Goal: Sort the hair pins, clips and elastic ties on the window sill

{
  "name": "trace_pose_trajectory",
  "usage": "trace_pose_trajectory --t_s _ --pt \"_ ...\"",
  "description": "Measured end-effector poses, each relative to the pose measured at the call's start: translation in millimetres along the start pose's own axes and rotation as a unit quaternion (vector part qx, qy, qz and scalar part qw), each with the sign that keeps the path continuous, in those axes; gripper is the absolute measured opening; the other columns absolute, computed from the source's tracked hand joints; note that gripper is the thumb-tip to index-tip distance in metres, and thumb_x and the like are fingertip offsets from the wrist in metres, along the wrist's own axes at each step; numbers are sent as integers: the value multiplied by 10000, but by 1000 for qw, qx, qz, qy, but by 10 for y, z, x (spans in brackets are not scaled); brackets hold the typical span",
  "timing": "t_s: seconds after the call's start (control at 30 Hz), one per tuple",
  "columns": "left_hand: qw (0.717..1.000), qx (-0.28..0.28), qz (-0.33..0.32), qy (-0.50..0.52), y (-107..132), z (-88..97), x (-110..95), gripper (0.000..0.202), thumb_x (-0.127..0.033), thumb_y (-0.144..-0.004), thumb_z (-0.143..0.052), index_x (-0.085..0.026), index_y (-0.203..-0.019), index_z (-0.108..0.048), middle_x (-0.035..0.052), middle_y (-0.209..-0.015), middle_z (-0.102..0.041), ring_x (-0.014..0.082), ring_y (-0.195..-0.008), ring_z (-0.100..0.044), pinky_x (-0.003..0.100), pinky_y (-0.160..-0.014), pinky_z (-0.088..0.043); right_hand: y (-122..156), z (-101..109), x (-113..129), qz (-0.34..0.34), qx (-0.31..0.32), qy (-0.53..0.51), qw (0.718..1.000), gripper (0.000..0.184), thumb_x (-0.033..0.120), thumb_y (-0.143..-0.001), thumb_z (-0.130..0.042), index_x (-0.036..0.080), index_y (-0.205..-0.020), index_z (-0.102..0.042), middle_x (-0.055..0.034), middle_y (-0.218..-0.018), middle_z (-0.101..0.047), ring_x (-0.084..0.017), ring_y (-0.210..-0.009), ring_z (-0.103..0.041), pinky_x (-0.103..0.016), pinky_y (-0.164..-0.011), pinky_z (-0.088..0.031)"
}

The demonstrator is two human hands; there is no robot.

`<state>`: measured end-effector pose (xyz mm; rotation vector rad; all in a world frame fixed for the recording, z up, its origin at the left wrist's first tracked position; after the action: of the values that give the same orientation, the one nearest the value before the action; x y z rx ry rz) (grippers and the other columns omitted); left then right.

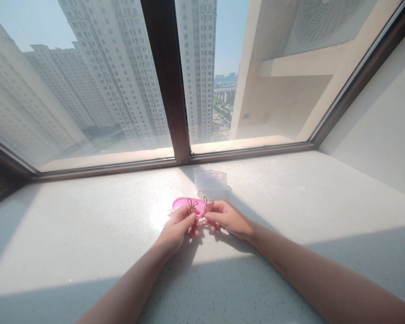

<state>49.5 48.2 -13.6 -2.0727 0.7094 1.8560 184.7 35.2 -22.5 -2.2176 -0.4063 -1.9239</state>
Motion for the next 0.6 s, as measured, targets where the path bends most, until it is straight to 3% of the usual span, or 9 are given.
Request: trace_pose_trajectory --t_s 0.6 --pt "1000 1 -3 5 1 -5 4 175 -316 -859 -581 -151 -829 -534 -4 -651 -574 86 -481 -552 174 -419 -366 -1 -3 2 -5 2 4 1000 186 300 -800 -653 117 -816 -626 -27 -686 -627 -80 -473 -567 -163 -397 -402"
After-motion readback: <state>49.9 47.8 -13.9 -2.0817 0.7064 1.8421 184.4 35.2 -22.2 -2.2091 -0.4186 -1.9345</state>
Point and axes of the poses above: each hand's wrist, its own y-axis away from the middle knuckle, its own z-axis out of the back of the hand, x = y × z, the point moved 6 cm from there along -y, towards the middle knuckle
